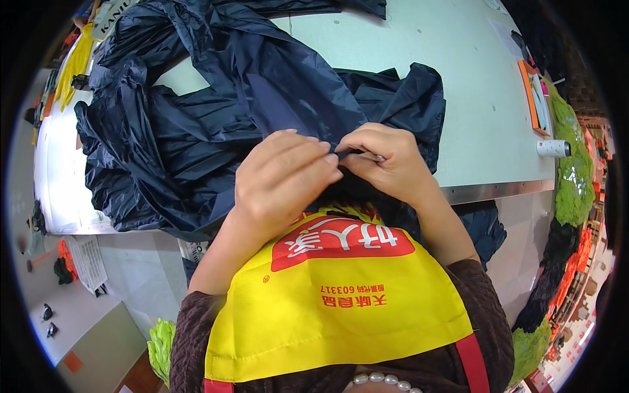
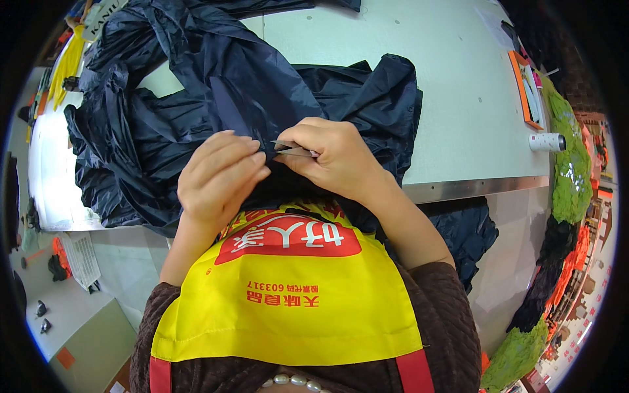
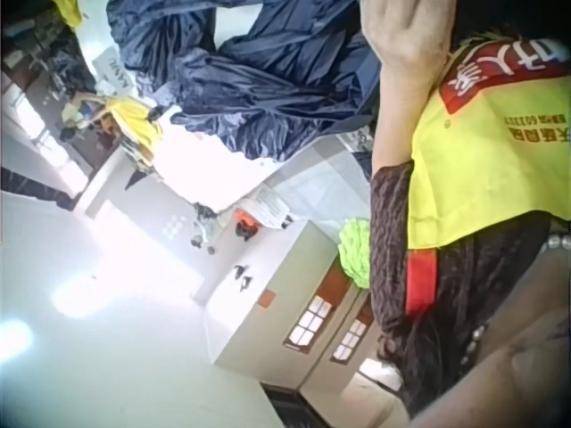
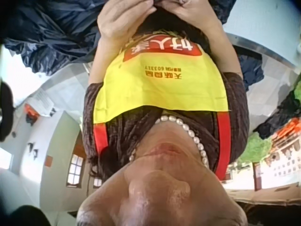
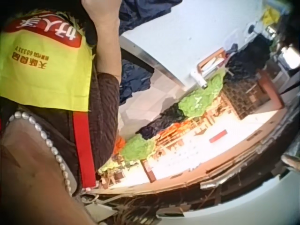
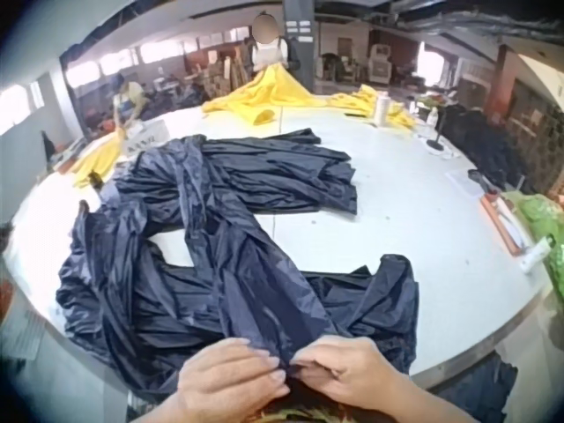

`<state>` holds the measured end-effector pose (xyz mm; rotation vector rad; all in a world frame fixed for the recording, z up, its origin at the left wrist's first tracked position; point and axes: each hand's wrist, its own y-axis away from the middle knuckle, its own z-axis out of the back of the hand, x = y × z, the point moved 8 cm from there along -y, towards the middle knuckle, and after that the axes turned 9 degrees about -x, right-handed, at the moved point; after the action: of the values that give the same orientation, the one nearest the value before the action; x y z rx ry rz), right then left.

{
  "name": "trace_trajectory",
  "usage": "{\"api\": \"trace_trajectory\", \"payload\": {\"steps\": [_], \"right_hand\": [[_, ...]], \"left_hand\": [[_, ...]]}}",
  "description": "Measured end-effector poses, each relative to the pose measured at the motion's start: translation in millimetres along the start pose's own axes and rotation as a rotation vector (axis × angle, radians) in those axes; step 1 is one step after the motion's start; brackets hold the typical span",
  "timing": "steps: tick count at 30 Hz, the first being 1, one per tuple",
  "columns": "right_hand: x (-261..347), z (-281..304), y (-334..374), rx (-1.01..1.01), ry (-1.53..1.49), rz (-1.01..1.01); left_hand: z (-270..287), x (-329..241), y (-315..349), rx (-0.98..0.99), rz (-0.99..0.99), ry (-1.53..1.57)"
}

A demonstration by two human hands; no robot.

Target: The person repeatedly picks up dark blue fabric pieces from a table and uses small scissors to trim edges and threads. The person handles the fabric one at a time, turning pieces over and cutting small sections before placing them back on the table.

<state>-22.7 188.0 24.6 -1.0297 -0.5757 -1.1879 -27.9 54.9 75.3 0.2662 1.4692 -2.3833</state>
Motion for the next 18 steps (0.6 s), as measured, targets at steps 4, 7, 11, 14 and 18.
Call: {"api": "trace_trajectory", "payload": {"steps": [4,7,11,14,18], "right_hand": [[23.6,9.1,-8.3,-0.042,0.085,0.234],[33.1,15.7,-11.7,-0.075,0.022,0.276],[39.2,19.0,-2.8,-0.166,-0.04,0.365],[45.1,24.0,9.0,-0.268,0.01,0.44],[41.2,20.7,17.3,-0.231,0.055,0.489]], "left_hand": [[18.1,-33.5,-16.0,-0.028,-0.194,-0.068],[15.7,-28.2,-12.7,0.092,0.022,0.037],[-0.4,-6.5,5.0,0.143,0.393,0.382],[-6.3,7.6,16.3,0.173,0.578,0.49],[-15.6,19.5,38.5,0.136,0.891,0.754]]}}
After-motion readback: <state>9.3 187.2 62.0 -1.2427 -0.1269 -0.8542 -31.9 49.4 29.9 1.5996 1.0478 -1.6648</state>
